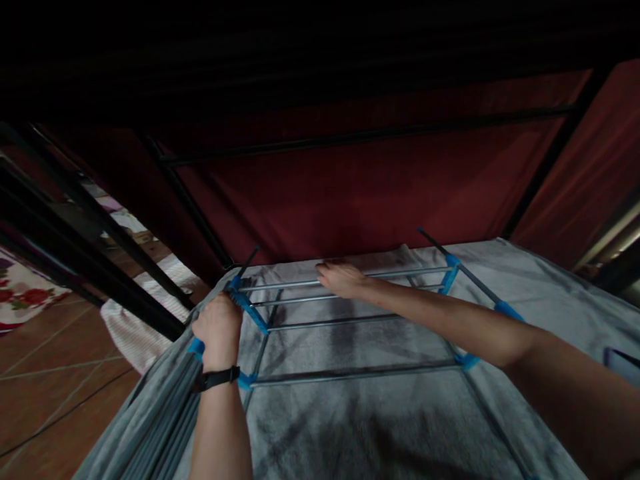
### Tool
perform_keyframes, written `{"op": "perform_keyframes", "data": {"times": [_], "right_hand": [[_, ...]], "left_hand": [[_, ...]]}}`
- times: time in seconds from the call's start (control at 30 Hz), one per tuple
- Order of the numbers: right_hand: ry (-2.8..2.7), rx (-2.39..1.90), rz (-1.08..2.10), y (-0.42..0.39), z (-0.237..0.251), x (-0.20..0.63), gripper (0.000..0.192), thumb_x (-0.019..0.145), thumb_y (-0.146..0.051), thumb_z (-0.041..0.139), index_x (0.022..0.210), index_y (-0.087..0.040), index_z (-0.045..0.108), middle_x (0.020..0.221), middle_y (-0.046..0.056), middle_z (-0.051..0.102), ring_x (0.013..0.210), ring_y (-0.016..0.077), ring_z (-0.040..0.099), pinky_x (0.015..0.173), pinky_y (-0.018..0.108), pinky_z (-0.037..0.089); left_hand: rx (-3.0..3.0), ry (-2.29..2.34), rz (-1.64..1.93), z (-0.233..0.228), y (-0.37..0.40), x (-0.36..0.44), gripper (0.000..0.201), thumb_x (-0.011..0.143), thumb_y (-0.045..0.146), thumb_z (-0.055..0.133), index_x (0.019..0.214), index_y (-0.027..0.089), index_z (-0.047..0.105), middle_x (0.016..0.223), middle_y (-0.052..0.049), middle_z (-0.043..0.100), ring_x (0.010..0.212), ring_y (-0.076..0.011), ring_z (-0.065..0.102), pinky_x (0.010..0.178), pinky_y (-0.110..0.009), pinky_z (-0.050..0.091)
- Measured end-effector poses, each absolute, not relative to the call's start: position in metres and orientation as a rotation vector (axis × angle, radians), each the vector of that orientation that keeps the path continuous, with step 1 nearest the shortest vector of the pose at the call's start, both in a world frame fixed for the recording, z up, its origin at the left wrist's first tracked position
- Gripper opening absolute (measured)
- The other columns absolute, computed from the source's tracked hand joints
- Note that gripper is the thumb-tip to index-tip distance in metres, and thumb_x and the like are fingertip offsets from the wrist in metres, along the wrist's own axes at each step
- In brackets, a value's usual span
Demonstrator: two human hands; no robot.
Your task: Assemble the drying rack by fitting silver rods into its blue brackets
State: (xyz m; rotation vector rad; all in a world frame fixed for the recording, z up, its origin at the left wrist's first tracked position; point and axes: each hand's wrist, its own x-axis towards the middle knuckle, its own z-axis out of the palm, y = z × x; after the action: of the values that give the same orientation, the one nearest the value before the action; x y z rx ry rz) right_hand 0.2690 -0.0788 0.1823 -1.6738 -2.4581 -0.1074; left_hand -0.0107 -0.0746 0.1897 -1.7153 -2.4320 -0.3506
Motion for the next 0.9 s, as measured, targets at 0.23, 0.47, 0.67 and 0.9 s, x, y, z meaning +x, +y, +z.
{"op": "perform_keyframes", "data": {"times": [0.23,0.47,0.67,0.9], "right_hand": [[-2.513,-1.514,0.032,-0.061,0.167,0.227,0.042,0.113,-0.043,0.036,0.127,-0.017,0.066,0.133,0.015,0.072,0.116,0.0290,0.071,0.090,0.036,0.054],[-2.546,-1.481,0.031,-0.057,0.162,0.227,0.040,0.112,-0.043,0.039,0.122,-0.016,0.066,0.123,0.017,0.076,0.110,0.0291,0.075,0.088,0.034,0.054],[-2.526,-1.479,-0.009,-0.057,0.159,0.226,0.041,0.113,-0.042,0.037,0.121,-0.015,0.067,0.124,0.017,0.077,0.110,0.0295,0.075,0.087,0.034,0.054],[-2.518,-1.486,-0.074,-0.059,0.158,0.226,0.040,0.112,-0.039,0.036,0.122,-0.014,0.066,0.122,0.018,0.076,0.106,0.0305,0.076,0.087,0.038,0.056]], "left_hand": [[-1.699,-2.381,-0.336,0.190,-0.083,-0.004,0.044,0.098,0.017,0.034,0.118,0.004,0.071,0.113,-0.026,0.076,0.107,-0.0391,0.075,0.084,-0.044,0.055],[-1.721,-2.370,-0.285,0.187,-0.085,0.000,0.044,0.101,0.017,0.031,0.118,0.005,0.070,0.112,-0.026,0.076,0.106,-0.0395,0.075,0.084,-0.046,0.055],[-1.703,-2.367,-0.264,0.190,-0.087,0.003,0.049,0.103,0.018,0.025,0.118,0.005,0.069,0.113,-0.025,0.076,0.107,-0.0390,0.075,0.083,-0.044,0.055],[-1.708,-2.356,-0.323,0.187,-0.086,0.002,0.046,0.100,0.018,0.029,0.115,0.006,0.070,0.110,-0.026,0.075,0.103,-0.0397,0.075,0.083,-0.048,0.056]]}}
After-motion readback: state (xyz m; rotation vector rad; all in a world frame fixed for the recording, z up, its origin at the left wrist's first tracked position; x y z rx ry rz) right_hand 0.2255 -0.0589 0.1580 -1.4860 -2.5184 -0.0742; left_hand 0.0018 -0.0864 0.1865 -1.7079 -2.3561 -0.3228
